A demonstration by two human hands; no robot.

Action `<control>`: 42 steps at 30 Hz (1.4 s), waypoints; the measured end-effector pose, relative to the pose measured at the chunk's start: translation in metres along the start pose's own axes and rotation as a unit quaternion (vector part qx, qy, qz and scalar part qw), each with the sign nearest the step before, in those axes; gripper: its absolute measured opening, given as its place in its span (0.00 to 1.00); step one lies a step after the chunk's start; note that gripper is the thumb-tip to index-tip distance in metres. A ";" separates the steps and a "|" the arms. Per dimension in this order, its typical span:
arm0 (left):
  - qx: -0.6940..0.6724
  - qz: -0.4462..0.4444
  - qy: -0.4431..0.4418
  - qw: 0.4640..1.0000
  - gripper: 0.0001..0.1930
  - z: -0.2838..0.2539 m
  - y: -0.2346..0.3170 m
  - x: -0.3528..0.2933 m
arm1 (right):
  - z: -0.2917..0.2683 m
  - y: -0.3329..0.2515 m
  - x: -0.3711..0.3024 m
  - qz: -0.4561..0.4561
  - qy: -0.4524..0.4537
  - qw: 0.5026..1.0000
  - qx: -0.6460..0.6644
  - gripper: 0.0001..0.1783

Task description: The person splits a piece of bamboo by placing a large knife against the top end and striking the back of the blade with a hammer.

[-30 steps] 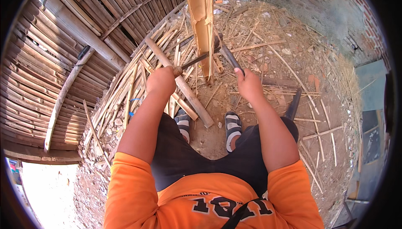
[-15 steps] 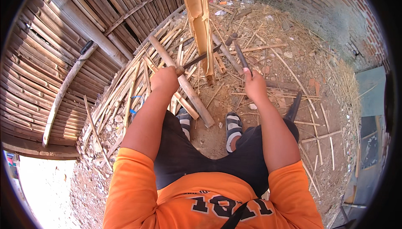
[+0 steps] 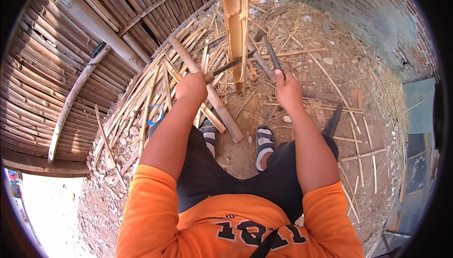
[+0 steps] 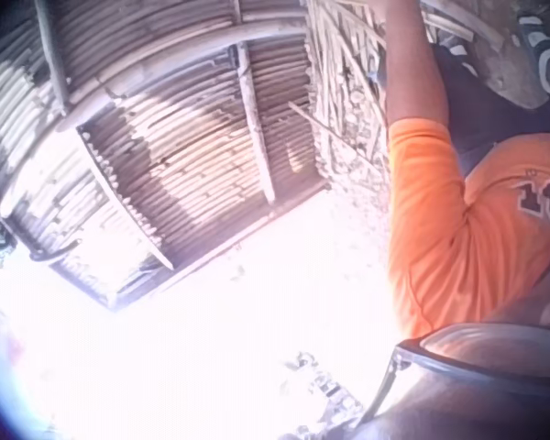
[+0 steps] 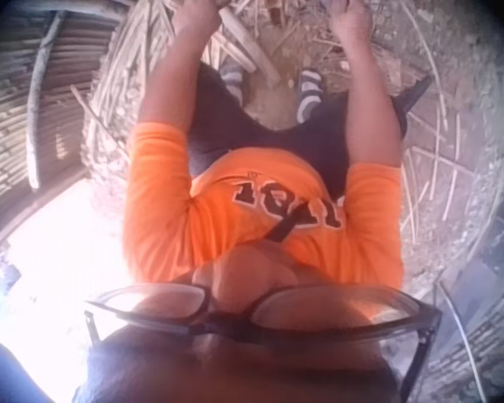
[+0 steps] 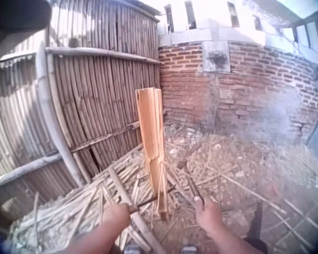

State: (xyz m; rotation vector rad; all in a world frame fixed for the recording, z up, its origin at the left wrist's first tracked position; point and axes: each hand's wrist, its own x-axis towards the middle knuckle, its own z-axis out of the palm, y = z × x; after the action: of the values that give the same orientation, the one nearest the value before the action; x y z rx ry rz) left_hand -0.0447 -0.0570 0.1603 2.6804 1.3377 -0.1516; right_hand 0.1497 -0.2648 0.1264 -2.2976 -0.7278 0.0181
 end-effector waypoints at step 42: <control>-0.014 0.059 -0.007 0.998 0.28 0.021 -0.004 0.035 | -0.021 0.018 0.029 0.149 -0.116 0.944 0.271 0.28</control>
State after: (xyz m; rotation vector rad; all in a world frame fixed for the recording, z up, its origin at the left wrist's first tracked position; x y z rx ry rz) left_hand -0.0276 -0.0302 0.1334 2.7203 1.1638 -0.1384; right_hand 0.1871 -0.2739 0.1356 -1.8618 -0.4118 0.5679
